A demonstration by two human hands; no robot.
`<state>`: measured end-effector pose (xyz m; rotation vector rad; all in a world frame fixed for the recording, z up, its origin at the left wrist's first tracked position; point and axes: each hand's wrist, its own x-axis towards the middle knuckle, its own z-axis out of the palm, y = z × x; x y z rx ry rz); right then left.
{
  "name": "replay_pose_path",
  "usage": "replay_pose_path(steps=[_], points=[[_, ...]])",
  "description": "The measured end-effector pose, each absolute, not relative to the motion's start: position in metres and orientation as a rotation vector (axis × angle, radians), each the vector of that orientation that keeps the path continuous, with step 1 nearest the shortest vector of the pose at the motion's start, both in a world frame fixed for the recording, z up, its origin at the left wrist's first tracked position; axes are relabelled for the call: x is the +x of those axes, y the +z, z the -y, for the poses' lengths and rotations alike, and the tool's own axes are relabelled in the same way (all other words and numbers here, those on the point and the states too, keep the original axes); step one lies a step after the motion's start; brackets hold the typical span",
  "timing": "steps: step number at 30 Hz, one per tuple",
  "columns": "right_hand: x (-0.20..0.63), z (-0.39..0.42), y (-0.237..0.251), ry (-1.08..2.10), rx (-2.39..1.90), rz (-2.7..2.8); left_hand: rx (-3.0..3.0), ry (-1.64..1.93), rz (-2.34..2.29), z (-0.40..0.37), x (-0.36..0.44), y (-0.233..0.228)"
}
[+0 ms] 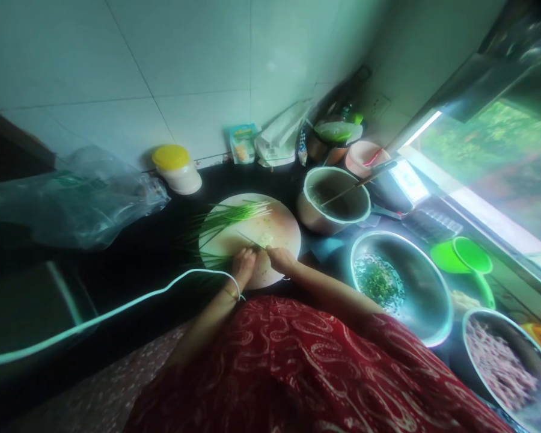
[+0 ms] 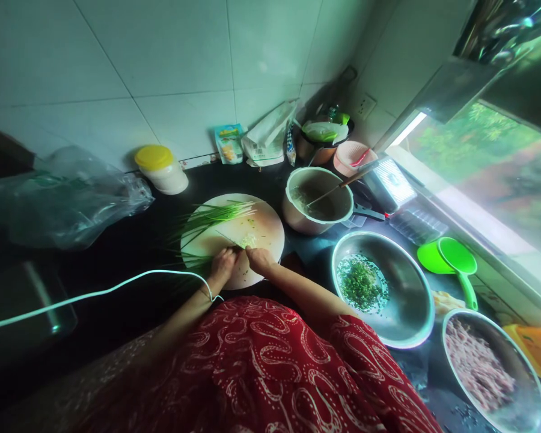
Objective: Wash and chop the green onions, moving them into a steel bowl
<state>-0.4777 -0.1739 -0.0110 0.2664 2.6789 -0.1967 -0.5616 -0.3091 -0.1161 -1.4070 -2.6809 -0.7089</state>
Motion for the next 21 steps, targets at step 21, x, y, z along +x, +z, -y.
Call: replay_pose_path(steps=[21], points=[[-0.476,0.177,-0.001,-0.202,0.293,-2.644,-1.308,-0.630,2.782,0.297,-0.553,-0.115]])
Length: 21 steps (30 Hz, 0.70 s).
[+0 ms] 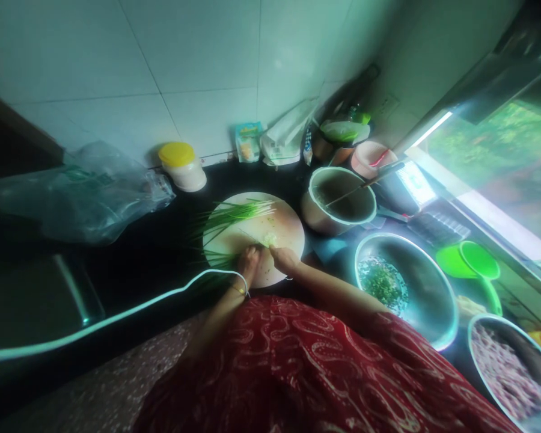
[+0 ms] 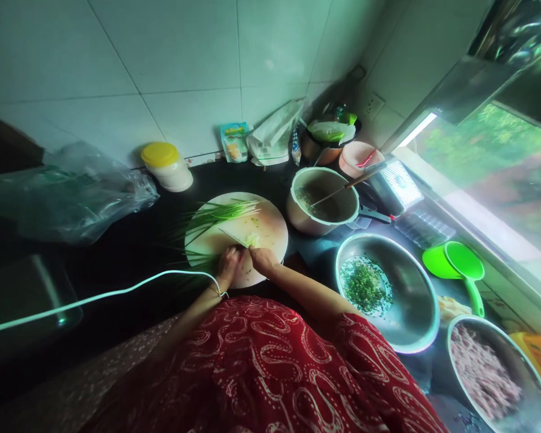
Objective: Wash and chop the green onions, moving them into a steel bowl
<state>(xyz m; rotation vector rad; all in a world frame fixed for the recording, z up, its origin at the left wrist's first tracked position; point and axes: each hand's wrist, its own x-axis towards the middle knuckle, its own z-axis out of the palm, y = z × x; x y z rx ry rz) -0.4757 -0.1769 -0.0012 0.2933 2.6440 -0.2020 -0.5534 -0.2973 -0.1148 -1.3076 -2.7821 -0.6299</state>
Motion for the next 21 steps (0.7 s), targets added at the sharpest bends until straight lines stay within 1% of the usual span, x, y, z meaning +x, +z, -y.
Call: replay_pose_path(steps=[7,15,21], points=[[-0.4745,0.1811,0.0003,-0.174,0.258,-2.629,-1.343,-0.572,2.749,0.2954,-0.5551,-0.1167],[-0.4732,0.1758,0.0015,-0.183,0.238,-2.636,-1.328,-0.637,2.716,0.2969,-0.5543,-0.1183],[-0.4758,0.1779,-0.0024,-0.186,0.231,-2.639,-1.283,-0.614,2.786,0.2979,-0.5550,-0.1181]])
